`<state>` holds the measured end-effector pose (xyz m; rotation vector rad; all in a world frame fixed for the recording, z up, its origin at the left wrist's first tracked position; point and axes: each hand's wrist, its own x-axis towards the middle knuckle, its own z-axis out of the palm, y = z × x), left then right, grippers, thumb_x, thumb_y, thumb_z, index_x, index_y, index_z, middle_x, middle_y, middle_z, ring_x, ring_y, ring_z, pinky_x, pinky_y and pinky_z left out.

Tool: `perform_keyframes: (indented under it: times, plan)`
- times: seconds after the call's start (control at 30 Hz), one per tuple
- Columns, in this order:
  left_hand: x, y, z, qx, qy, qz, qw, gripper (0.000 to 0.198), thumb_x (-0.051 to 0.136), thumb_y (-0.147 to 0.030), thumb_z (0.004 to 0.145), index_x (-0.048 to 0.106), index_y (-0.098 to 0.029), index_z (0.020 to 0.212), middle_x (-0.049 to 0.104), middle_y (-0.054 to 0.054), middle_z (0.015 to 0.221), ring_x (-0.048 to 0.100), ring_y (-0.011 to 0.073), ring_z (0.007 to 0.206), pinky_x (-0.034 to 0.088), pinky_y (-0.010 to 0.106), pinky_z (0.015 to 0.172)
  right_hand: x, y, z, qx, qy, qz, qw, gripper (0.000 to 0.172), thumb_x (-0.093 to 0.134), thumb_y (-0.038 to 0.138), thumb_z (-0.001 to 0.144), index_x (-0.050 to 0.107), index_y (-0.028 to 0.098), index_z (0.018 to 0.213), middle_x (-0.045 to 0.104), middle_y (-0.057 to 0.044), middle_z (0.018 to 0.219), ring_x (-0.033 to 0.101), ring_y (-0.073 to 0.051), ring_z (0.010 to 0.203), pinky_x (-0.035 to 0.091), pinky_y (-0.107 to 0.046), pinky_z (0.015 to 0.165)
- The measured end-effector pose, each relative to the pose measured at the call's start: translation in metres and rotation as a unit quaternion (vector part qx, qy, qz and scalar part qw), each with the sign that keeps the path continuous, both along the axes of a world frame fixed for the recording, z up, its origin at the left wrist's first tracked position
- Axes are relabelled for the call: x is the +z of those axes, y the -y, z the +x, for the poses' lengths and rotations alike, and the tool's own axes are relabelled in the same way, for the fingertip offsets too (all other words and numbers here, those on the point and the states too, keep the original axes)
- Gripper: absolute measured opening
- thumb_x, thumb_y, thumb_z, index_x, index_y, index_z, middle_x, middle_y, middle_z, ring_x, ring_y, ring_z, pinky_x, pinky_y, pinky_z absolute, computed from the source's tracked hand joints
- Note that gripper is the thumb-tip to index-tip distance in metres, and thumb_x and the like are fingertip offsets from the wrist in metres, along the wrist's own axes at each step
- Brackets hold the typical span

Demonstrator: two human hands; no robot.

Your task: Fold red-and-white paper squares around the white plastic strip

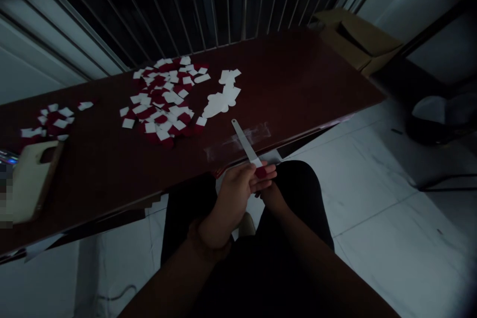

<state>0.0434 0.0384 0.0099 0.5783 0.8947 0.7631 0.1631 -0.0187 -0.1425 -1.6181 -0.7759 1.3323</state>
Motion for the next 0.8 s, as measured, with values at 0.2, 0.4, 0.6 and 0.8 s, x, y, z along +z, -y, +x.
perform_keyframes:
  times: [0.2, 0.4, 0.6, 0.8]
  plan:
    - [0.016, 0.015, -0.031, -0.127, -0.186, 0.120, 0.967, 0.045, 0.057, -0.055, 0.098, 0.082, -0.018, 0.091, 0.083, 0.016, 0.094, 0.078, 0.0293, 0.088, 0.058, 0.040, 0.080, -0.001, -0.002, -0.002, 0.006, 0.005, -0.011, 1.000, 0.016, 0.065, 0.037, 0.074, 0.067, 0.022, 0.069, 0.067, -0.004, 0.060, 0.062, -0.022, 0.059, 0.047, -0.035, 0.058]
    - [0.058, -0.047, -0.070, -0.047, -0.445, 0.436, 0.781, 0.019, 0.069, -0.036, 0.094, 0.083, -0.027, 0.086, 0.077, 0.008, 0.082, 0.065, 0.0261, 0.077, 0.047, 0.039, 0.085, -0.017, -0.003, -0.005, 0.008, 0.005, -0.033, 0.999, 0.021, 0.057, 0.037, 0.074, 0.069, 0.020, 0.076, 0.067, -0.002, 0.060, 0.061, -0.018, 0.054, 0.046, -0.032, 0.056]
    - [0.052, -0.162, -0.066, -0.065, -0.557, 0.529, 0.637, 0.018, 0.067, -0.028, 0.094, 0.081, -0.020, 0.102, 0.070, 0.015, 0.115, 0.059, 0.0349, 0.111, 0.044, 0.047, 0.101, -0.026, -0.004, -0.009, 0.019, 0.008, -0.025, 0.999, 0.021, 0.056, 0.036, 0.076, 0.069, 0.020, 0.077, 0.067, -0.002, 0.061, 0.062, -0.018, 0.054, 0.046, -0.032, 0.057]
    - [0.041, -0.166, -0.057, -0.100, -0.630, 0.557, 0.532, 0.029, 0.054, -0.030, 0.101, 0.079, -0.016, 0.097, 0.069, 0.017, 0.115, 0.059, 0.0340, 0.108, 0.049, 0.042, 0.085, -0.033, -0.006, -0.008, 0.008, 0.002, -0.021, 1.000, 0.021, 0.057, 0.037, 0.076, 0.069, 0.020, 0.076, 0.067, -0.002, 0.059, 0.062, -0.019, 0.053, 0.046, -0.032, 0.057]
